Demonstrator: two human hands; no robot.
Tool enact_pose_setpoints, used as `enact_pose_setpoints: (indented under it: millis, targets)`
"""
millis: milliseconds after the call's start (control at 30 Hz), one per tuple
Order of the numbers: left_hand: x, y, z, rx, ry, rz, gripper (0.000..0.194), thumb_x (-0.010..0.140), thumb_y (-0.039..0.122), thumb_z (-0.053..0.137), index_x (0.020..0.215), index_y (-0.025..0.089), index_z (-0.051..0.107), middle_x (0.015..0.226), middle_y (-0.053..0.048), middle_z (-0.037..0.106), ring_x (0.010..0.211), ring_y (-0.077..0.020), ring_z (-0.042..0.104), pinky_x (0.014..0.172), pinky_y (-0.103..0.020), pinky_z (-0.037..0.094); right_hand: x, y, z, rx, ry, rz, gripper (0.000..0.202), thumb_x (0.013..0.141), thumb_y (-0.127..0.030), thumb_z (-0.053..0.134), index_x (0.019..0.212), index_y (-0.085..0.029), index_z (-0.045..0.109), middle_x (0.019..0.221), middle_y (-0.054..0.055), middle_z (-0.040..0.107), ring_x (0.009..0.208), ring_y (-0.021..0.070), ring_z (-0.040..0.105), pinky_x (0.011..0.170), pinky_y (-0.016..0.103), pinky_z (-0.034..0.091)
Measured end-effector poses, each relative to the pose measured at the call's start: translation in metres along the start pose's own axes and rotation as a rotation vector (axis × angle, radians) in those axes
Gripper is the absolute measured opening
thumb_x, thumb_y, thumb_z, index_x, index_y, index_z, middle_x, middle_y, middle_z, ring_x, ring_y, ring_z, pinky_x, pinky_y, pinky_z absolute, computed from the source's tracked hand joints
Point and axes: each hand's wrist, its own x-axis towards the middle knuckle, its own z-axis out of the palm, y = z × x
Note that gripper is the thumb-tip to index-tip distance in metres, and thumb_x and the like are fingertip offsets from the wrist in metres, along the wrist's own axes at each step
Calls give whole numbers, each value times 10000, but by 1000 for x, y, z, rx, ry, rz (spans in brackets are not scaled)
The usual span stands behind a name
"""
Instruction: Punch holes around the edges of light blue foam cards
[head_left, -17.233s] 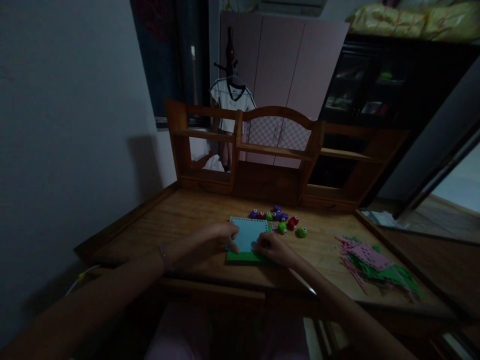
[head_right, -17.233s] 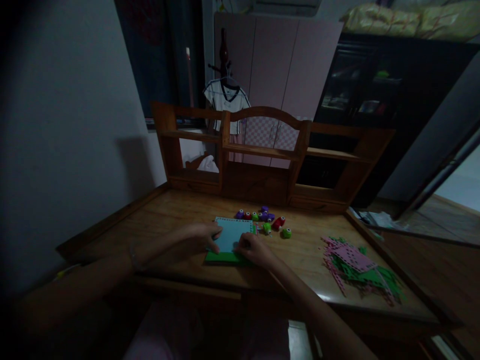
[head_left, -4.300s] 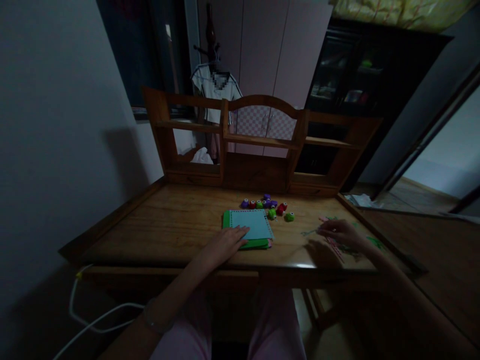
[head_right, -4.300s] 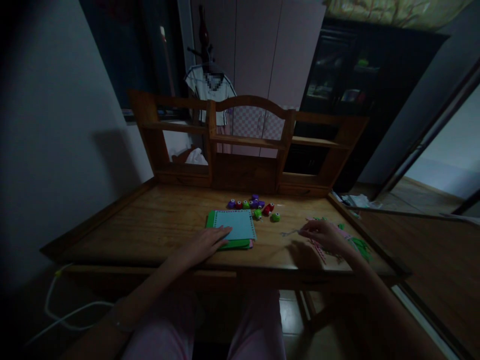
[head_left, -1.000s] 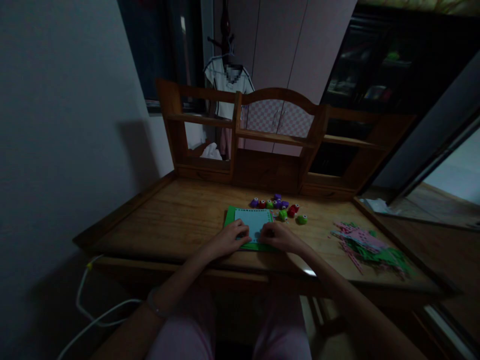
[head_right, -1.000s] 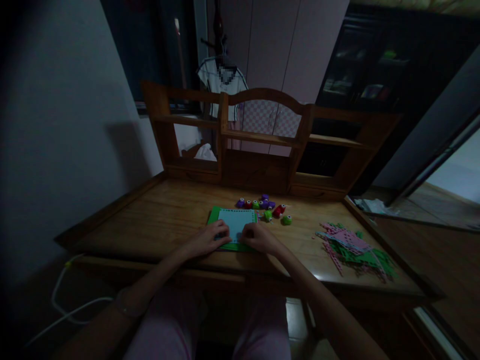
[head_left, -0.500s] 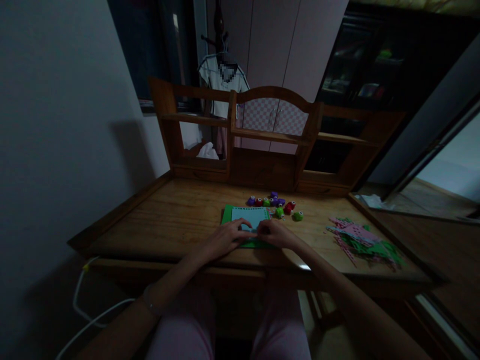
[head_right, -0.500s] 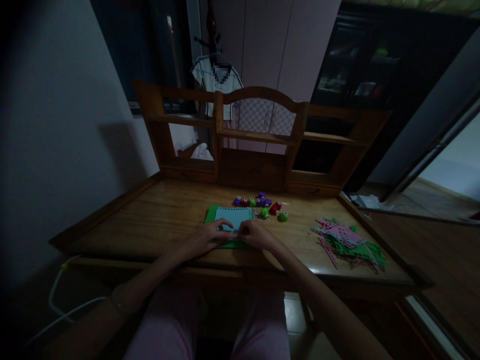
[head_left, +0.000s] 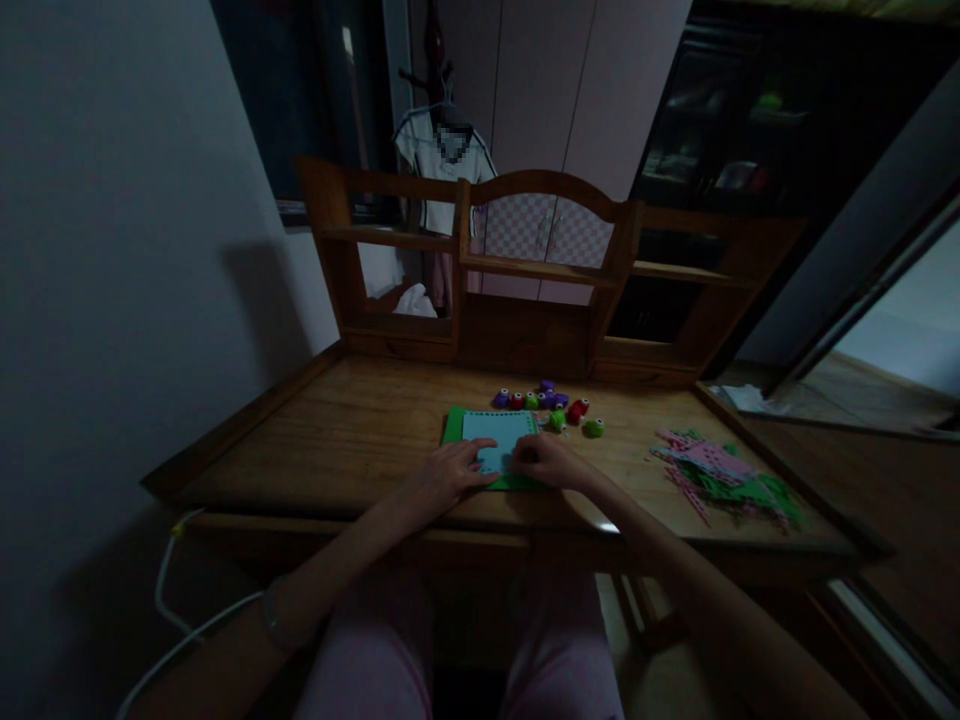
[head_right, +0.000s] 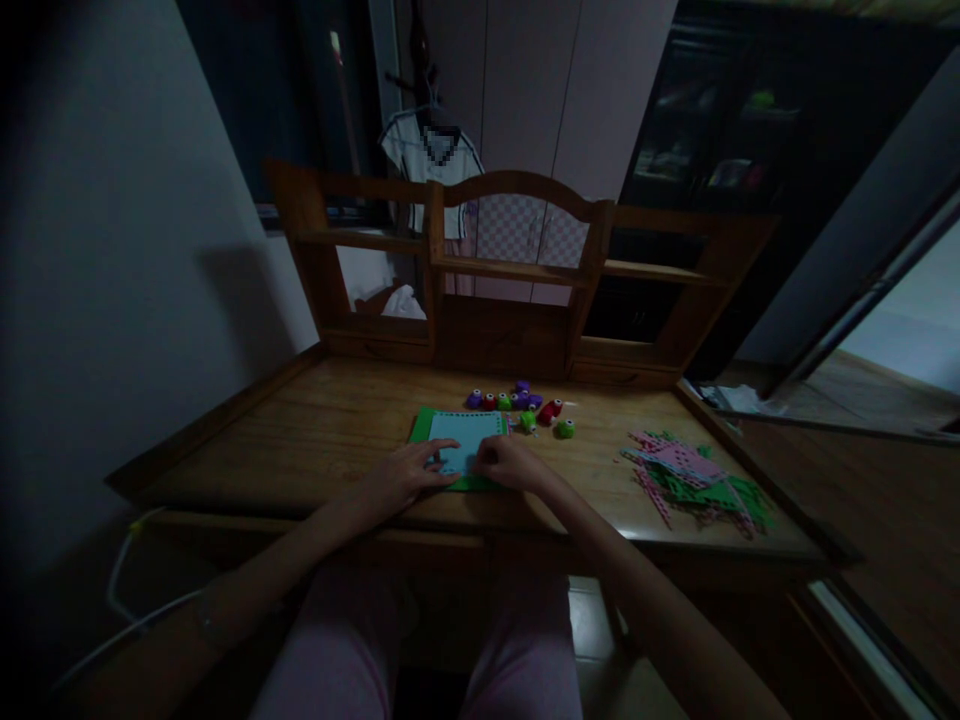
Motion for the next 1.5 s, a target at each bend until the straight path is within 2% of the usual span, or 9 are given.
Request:
enact_pose_setpoints:
  millis: [367, 467, 533, 667, 833, 967, 1233, 1400, 1500]
  targets:
    - [-38, -16, -24, 6, -47, -50, 397, 844, 110, 496, 1160, 335, 579, 1422, -46, 320, 1176, -228, 441, 944, -418, 396, -1, -1, -2, -55, -22, 6, 172, 772, -330, 614, 787, -162, 651, 717, 30, 638, 635, 141, 556, 583, 244, 405]
    - [-42, -17, -25, -34, -38, -60, 432, 835, 77, 478, 1165, 336, 578, 1403, -43, 350, 1167, -214, 452, 955, -410, 399, -10, -13, -1, -163, 123, -83, 248, 793, -309, 612, 1002, -178, 623, 935, 77, 646, 831, 190, 587, 734, 312, 456]
    - [-43, -17, -24, -71, -35, -71, 439, 834, 68, 462, 1161, 335, 583, 1391, -34, 367, 1183, -208, 440, 973, -407, 391, -20, -26, 2, -276, 219, -228, 352, 840, -263, 557, 1190, -226, 540, 1205, 102, 553, 1096, 230, 505, 927, 400, 397]
    - [-44, -17, -23, -122, -54, -90, 440, 839, 70, 433, 1167, 324, 579, 1379, -22, 382, 1213, -200, 411, 1004, -406, 359, -37, -50, 13, -421, 135, -422, 394, 871, -273, 517, 1263, -290, 493, 1413, 37, 388, 1304, 252, 314, 1078, 483, 245]
    - [-44, -20, -21, -165, -49, -96, 437, 832, 71, 438, 1156, 324, 588, 1342, -31, 424, 1187, -204, 436, 997, -395, 355, -40, -49, 16, -412, 134, -402, 378, 911, -246, 432, 1285, -261, 483, 1422, 20, 388, 1329, 231, 296, 1111, 479, 232]
    - [-44, -21, -20, -147, -44, -101, 434, 833, 74, 440, 1156, 323, 589, 1310, -37, 444, 1172, -208, 443, 981, -385, 370, -47, -34, 5, -369, 148, -352, 429, 916, -222, 407, 1344, -259, 409, 1394, 28, 429, 1294, 223, 367, 1088, 473, 305]
    - [-41, -16, -24, -76, -55, -71, 461, 811, 33, 418, 1157, 285, 590, 1269, -61, 457, 1134, -209, 469, 955, -380, 407, -73, -7, -14, -320, 174, -262, 406, 920, -235, 391, 1322, -259, 443, 1344, 42, 488, 1251, 220, 427, 1049, 481, 368]
    - [-29, 7, -27, -30, 12, -145, 336, 842, 63, 400, 1063, 200, 613, 1322, -74, 440, 1195, -217, 423, 1024, -410, 348, -77, -1, -10, -253, 198, -242, 384, 929, -249, 378, 1301, -247, 473, 1317, 44, 517, 1233, 205, 445, 1040, 440, 385]
    - [-14, 30, -24, -45, 51, -135, 391, 866, 133, 409, 1240, 207, 498, 1390, -72, 385, 1256, -216, 366, 1075, -433, 277, -79, 1, -7, -226, 197, -239, 364, 931, -257, 379, 1271, -248, 508, 1294, 50, 538, 1216, 207, 464, 1024, 438, 400]
